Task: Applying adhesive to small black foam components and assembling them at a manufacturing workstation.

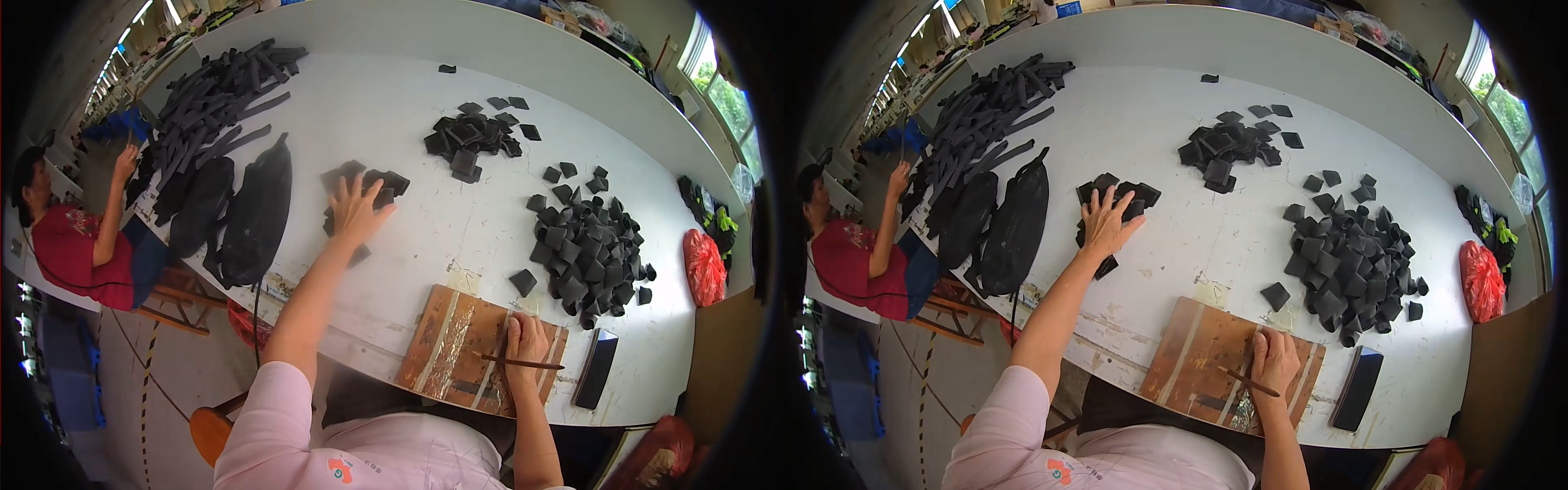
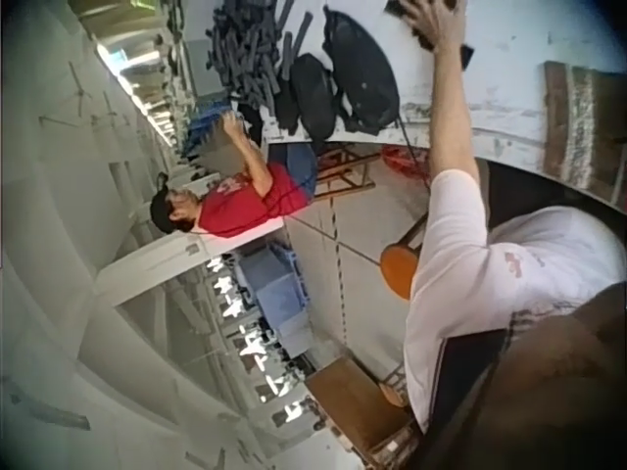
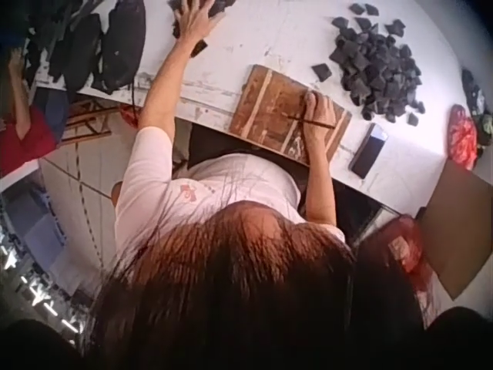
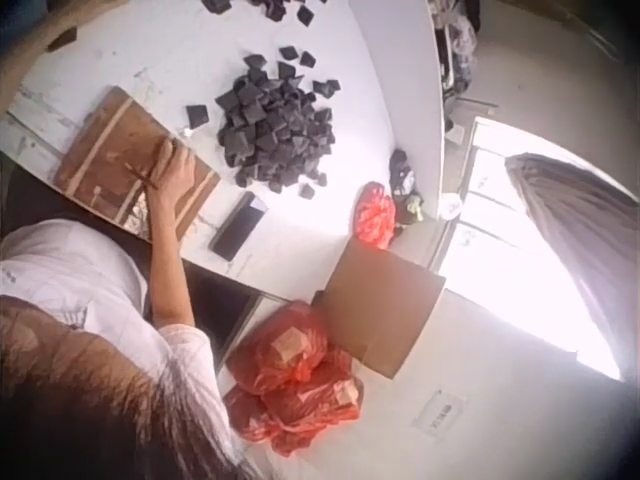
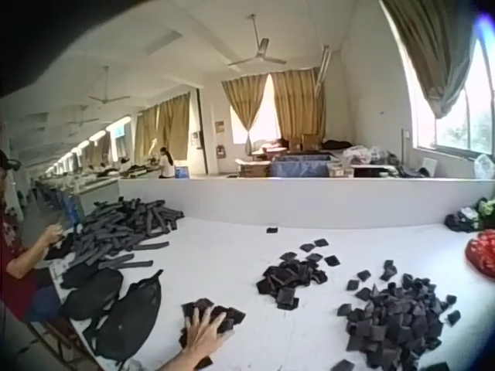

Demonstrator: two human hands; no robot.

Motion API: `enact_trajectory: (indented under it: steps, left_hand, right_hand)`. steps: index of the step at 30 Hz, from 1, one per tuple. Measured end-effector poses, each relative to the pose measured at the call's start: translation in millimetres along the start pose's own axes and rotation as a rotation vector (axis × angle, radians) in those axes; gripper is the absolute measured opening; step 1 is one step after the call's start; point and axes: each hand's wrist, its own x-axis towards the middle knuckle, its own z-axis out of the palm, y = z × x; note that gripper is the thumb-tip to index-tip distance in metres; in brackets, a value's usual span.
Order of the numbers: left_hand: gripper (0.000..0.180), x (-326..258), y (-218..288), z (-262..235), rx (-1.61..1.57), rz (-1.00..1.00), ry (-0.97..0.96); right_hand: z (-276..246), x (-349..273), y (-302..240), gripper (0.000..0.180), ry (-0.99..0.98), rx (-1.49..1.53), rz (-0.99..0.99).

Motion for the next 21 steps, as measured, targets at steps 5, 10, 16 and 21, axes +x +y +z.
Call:
enact_trajectory:
  steps: [5, 10, 16, 21]
  left_hand:
    - [0.03, -2.6, -1.9, 12.2, -0.179, 0.21, 0.081]
    - [0.021, -27.5, 21.4, 6.8, -0.5, 0.225, 0.07]
    - [0.023, -76.4, 55.9, -9.6, -0.701, 0.228, -0.095]
    - [0.039, -102.4, 72.0, -23.0, -0.666, 0.26, -0.212]
  right_hand:
    - [-0.8, 1.6, 1.4, 0.014, 0.002, 0.011, 0.029]
    - [-2.7, -0.7, 1.7, 0.014, -0.006, 0.005, 0.058]
    - [-1.9, -3.9, 5.8, 0.012, 0.031, 0.054, 0.054]
    - [1.0, 1.0, 7.6, 0.013, 0.016, 0.064, 0.048]
